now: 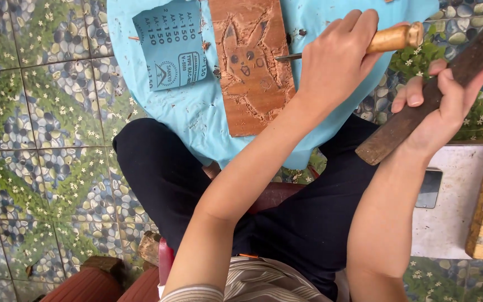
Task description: Carving a cartoon character design into a wooden block using a hammer and chisel.
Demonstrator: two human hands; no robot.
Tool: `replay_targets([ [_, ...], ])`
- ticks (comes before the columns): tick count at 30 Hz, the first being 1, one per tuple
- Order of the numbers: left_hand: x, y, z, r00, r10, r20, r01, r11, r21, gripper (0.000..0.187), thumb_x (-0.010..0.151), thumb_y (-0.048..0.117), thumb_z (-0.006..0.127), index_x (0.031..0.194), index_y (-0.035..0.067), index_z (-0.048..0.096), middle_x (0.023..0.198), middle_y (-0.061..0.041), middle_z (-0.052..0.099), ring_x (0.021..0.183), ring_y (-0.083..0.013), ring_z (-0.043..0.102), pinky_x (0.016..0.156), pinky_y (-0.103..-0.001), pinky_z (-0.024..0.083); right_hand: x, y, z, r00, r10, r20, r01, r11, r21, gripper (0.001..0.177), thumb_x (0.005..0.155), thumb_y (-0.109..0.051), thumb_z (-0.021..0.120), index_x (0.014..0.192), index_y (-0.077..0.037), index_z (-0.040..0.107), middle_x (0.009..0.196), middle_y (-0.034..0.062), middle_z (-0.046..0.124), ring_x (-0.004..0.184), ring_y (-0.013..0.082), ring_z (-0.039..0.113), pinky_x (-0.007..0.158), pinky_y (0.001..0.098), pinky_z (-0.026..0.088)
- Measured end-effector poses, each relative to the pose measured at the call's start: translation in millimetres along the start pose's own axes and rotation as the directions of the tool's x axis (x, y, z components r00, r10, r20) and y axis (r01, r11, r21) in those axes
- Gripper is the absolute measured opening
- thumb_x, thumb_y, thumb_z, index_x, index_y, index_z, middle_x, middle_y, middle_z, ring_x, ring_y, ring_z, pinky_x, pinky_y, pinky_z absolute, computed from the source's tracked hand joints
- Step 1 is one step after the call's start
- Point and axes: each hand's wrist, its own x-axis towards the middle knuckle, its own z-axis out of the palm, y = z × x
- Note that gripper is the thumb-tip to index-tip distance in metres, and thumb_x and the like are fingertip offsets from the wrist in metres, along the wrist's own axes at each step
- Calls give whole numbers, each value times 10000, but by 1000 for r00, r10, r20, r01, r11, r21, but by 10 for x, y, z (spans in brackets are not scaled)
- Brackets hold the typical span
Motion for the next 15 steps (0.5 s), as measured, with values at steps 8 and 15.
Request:
replay_targets([
  [8, 73, -94, 169, 898, -338, 282, 318, 941, 113, 476, 805, 411, 727, 1013, 109, 423, 710, -160, 704, 664, -563, 612, 543, -604, 439, -14, 15, 96, 1000, 4, -19, -5, 1000, -30, 823, 1120, -28, 595, 1756, -367, 197, 1160, 153, 585, 601, 221, 518, 562, 417, 552],
  [15, 126, 47, -46, 920, -358, 160, 353, 934, 60, 473, 920, 543, 368, 841, 90, 476, 633, -212, 678, 644, -576, 614, 499, -619, 409, -242, -296, -13, 989, -74, 125, 98, 976, -194, 463, 1316, -209, 564, 1740, -339, 433, 1160, 144, 578, 684, 179, 523, 573, 352, 536],
])
